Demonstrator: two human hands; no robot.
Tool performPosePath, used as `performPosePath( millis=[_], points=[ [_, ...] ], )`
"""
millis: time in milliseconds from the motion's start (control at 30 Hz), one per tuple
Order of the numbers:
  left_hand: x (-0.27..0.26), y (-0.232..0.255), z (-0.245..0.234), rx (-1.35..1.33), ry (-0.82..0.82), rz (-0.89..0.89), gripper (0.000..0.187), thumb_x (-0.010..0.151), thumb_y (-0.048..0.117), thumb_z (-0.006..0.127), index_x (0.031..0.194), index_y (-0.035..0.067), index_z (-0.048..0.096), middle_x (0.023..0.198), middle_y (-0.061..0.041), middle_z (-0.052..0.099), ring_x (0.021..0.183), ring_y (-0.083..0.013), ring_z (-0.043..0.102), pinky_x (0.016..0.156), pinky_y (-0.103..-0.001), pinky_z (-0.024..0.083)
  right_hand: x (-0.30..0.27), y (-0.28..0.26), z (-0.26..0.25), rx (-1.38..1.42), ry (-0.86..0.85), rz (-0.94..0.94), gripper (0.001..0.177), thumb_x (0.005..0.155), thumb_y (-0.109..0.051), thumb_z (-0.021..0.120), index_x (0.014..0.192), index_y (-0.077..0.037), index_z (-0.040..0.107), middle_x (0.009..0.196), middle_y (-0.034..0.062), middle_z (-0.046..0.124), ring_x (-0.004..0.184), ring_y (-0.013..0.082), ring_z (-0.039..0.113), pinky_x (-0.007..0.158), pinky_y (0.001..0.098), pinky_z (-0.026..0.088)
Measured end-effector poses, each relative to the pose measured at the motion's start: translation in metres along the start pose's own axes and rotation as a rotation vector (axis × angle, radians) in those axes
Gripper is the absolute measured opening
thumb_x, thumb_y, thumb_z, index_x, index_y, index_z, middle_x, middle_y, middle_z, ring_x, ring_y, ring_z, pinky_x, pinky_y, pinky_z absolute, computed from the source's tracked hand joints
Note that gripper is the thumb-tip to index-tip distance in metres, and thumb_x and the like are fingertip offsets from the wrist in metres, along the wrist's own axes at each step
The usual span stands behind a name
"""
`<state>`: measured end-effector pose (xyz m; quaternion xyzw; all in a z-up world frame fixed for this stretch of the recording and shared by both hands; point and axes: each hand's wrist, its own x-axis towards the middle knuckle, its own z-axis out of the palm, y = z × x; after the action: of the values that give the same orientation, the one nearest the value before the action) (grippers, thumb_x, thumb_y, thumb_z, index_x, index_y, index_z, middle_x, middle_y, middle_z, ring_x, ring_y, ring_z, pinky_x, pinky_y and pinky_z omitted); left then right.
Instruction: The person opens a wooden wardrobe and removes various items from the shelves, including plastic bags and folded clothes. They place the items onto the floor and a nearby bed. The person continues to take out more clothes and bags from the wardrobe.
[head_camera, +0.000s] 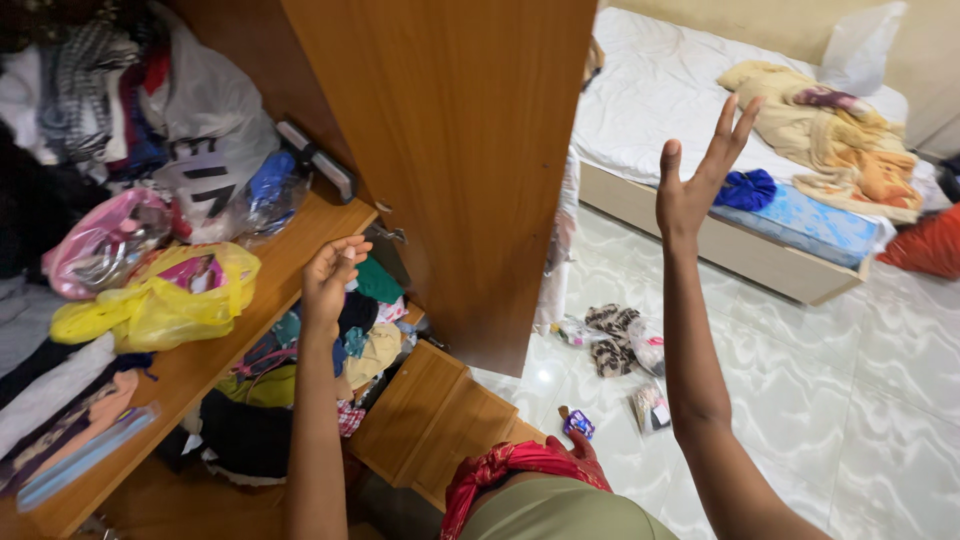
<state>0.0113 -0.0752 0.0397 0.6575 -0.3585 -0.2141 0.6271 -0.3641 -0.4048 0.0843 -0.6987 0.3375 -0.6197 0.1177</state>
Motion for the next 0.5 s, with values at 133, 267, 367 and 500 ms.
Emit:
performPosePath(
  millis=[133,267,367,500],
  points=[
    [0.003,-0.026,-0.028,-0.126,0.049,0.088,0.034,0.103,0.031,0.062,0.124,0.004,0.067,0.119,-0.009,0.075,0.107,-0.0135,0.067,0.092,-0.027,0.049,0.003,-0.013,0.03,0.039,-0.04,-0.037,0.087,0.11,-0.066,0.053,0.174,-0.013,0.025,0.176,0.0125,0.006,0.166,0.034,0.007,0.138,0.0512,0.012],
    [-0.001,-0.052,-0.061,-0.051,0.181,0.14,0.035,0.101,0.03,0.063,0.123,0.003,0.068,0.115,-0.008,0.075,0.104,-0.0143,0.07,0.084,-0.027,0.048,-0.006,-0.047,0.058,0.134,-0.081,-0.109,0.083,0.113,-0.065,0.052,0.172,-0.012,0.025,0.178,0.0101,0.006,0.165,0.0309,0.007,0.135,0.0488,0.013],
    [-0.011,-0.062,-0.086,0.002,0.357,0.27,0.029,0.101,0.02,0.065,0.122,0.0,0.067,0.114,-0.008,0.075,0.108,-0.0162,0.07,0.098,-0.031,0.054,-0.012,-0.082,0.089,0.338,-0.11,-0.106,0.083,0.115,-0.064,0.057,0.17,-0.01,0.026,0.176,0.0132,0.007,0.166,0.0331,0.011,0.134,0.0483,0.024],
    [-0.036,-0.067,-0.127,0.316,0.609,0.276,0.026,0.096,0.012,0.066,0.119,0.002,0.069,0.115,-0.011,0.075,0.109,-0.021,0.071,0.098,-0.034,0.053,-0.031,-0.12,0.125,0.276,-0.147,-0.189,0.071,0.118,-0.054,0.055,0.171,-0.014,0.029,0.177,0.0098,0.012,0.168,0.0322,0.013,0.134,0.05,0.018]
  ],
)
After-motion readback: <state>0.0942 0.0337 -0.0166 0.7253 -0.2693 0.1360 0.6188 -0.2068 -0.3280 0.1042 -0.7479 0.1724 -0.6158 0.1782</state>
